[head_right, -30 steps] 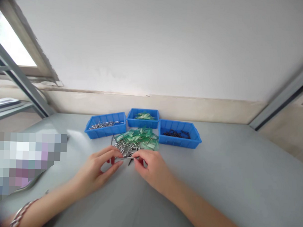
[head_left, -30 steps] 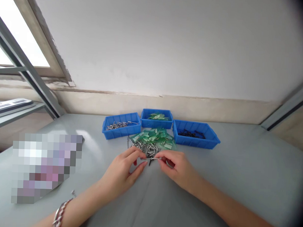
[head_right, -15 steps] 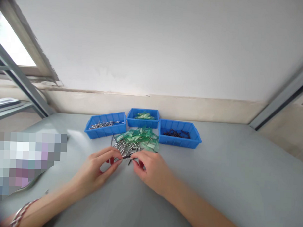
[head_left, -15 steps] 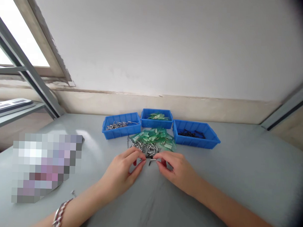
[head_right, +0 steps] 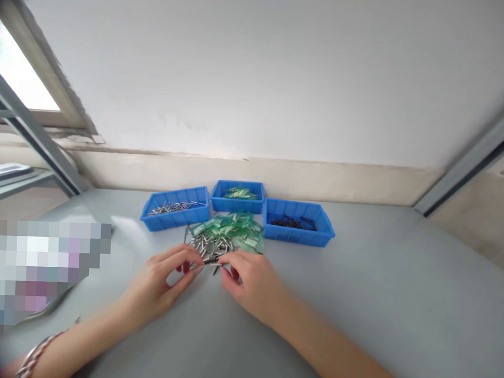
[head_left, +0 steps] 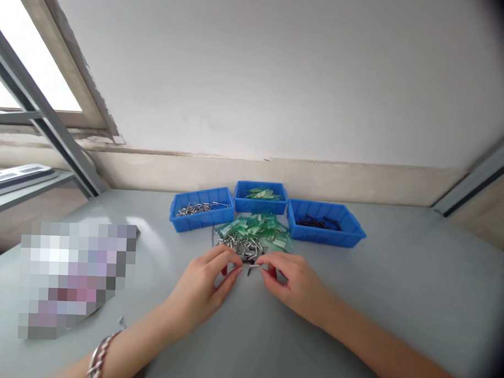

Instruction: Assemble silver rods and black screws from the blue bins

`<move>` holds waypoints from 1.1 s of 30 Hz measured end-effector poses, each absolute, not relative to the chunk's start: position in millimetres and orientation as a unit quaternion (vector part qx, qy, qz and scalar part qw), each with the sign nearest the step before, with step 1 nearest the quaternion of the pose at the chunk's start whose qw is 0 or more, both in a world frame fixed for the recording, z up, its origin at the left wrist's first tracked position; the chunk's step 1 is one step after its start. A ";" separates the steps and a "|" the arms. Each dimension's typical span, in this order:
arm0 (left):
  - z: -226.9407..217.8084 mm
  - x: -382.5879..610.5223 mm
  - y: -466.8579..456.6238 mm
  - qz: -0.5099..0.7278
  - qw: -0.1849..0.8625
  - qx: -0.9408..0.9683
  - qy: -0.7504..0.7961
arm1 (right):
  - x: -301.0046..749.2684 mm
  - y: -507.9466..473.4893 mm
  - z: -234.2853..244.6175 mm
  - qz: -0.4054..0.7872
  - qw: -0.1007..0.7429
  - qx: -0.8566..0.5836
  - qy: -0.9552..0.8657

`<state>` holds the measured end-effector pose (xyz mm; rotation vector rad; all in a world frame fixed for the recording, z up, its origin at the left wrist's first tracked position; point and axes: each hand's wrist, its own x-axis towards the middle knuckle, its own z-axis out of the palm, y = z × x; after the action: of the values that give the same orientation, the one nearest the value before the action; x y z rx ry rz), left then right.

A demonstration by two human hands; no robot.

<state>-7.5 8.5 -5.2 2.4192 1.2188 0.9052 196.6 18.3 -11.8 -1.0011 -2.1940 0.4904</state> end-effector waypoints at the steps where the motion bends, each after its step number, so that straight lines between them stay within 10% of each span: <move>1: -5.3 -7.5 8.5 0.315 0.142 0.838 0.422 | 196.7 18.1 -11.8 0.189 0.333 -0.386 -0.839; 33: -3.5 -6.5 7.9 0.281 0.138 0.841 0.441 | 197.3 18.0 -9.9 0.175 0.325 -0.377 -0.849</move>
<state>-6.5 7.9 -3.5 2.4320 1.2754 0.8127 197.3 18.0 -9.9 -0.9885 -2.2262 0.4588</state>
